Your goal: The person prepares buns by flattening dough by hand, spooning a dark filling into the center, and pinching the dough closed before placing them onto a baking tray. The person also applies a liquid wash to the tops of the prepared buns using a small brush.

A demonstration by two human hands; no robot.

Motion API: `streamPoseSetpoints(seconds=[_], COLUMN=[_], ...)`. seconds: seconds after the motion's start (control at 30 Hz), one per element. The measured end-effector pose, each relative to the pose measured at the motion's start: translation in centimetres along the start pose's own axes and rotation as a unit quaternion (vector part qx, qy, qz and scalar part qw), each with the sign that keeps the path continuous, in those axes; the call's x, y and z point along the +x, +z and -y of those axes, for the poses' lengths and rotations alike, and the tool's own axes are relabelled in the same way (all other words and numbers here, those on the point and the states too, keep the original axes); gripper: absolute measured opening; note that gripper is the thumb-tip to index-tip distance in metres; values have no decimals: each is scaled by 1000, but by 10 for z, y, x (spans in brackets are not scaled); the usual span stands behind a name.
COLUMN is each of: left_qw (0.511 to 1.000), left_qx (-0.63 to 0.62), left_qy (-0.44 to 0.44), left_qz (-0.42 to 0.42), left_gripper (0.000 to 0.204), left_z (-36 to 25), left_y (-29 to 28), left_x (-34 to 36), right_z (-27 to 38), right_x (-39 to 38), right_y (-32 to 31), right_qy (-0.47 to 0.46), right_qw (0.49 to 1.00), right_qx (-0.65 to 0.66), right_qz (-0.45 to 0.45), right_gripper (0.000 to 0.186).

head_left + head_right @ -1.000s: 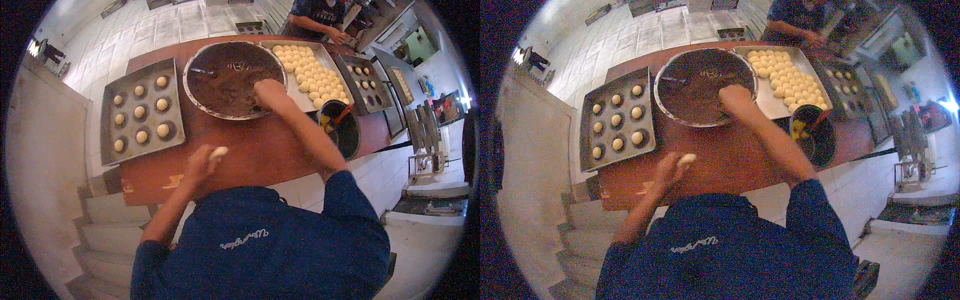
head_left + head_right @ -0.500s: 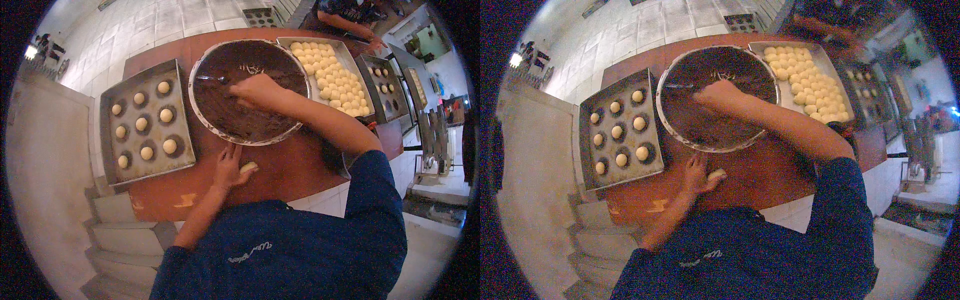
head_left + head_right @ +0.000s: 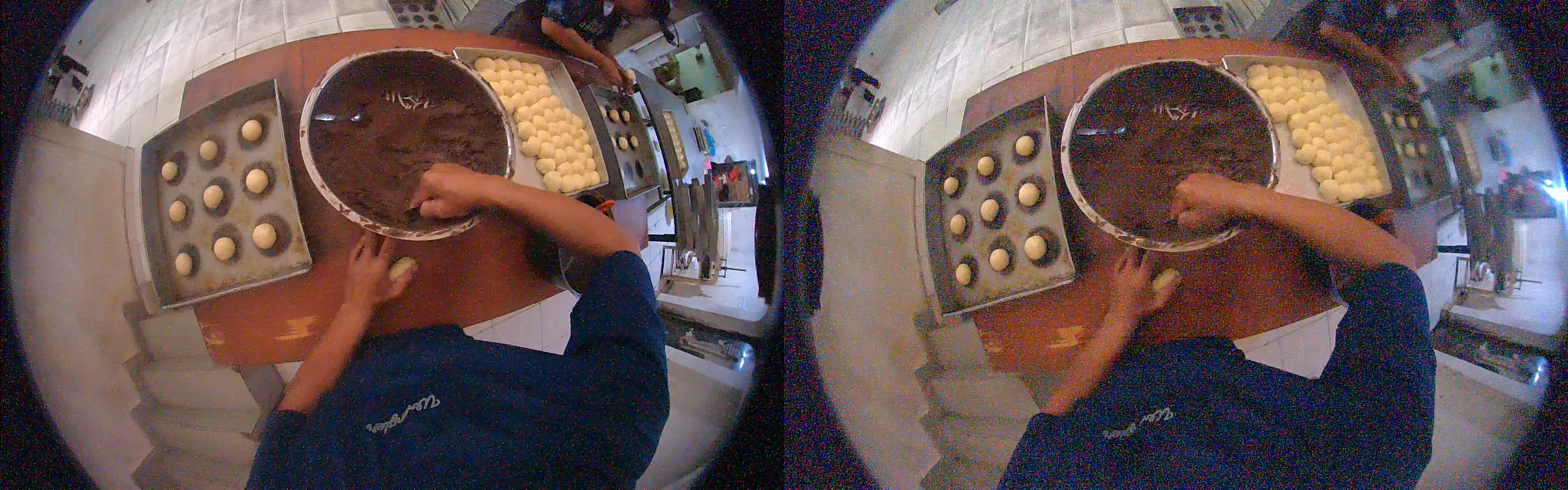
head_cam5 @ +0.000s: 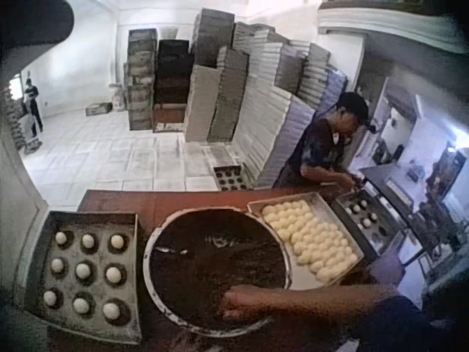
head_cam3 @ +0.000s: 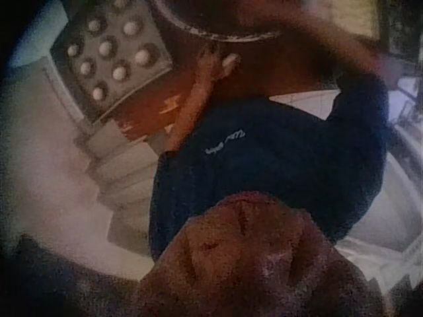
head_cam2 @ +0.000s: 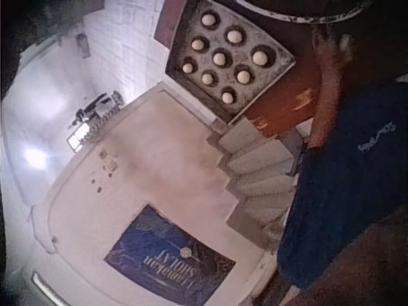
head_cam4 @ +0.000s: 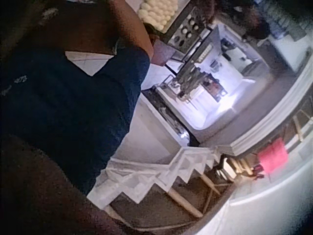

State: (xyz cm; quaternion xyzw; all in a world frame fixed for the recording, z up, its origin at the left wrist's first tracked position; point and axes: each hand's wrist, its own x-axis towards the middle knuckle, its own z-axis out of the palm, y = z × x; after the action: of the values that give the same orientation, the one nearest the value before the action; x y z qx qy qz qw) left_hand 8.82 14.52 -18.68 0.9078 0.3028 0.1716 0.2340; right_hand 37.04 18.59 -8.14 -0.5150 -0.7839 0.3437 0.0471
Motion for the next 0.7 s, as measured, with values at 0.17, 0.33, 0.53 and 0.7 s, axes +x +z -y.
streamPoseSetpoints(seconds=[0.17, 0.33, 0.53, 0.7], left_qw=[1000, 999, 1000, 976], left_qx=[16, 30, 23, 152], left_qy=[-13, -29, 21, 107], left_qz=[2, 22, 3, 112], left_gripper=[87, 94, 93, 77], left_z=[-4, -7, -13, 5], left_y=[-7, -10, -15, 6], left_x=[2, 1, 1, 2], right_z=[2, -3, 13, 3], right_x=[-10, 3, -28, -31], right_y=[-40, -37, -63, -43], right_qy=[66, 36, 86, 135], right_qw=[952, 995, 968, 982], right_qx=[274, 17, 220, 85], right_qz=[121, 90, 89, 100], right_gripper=[32, 25, 23, 24])
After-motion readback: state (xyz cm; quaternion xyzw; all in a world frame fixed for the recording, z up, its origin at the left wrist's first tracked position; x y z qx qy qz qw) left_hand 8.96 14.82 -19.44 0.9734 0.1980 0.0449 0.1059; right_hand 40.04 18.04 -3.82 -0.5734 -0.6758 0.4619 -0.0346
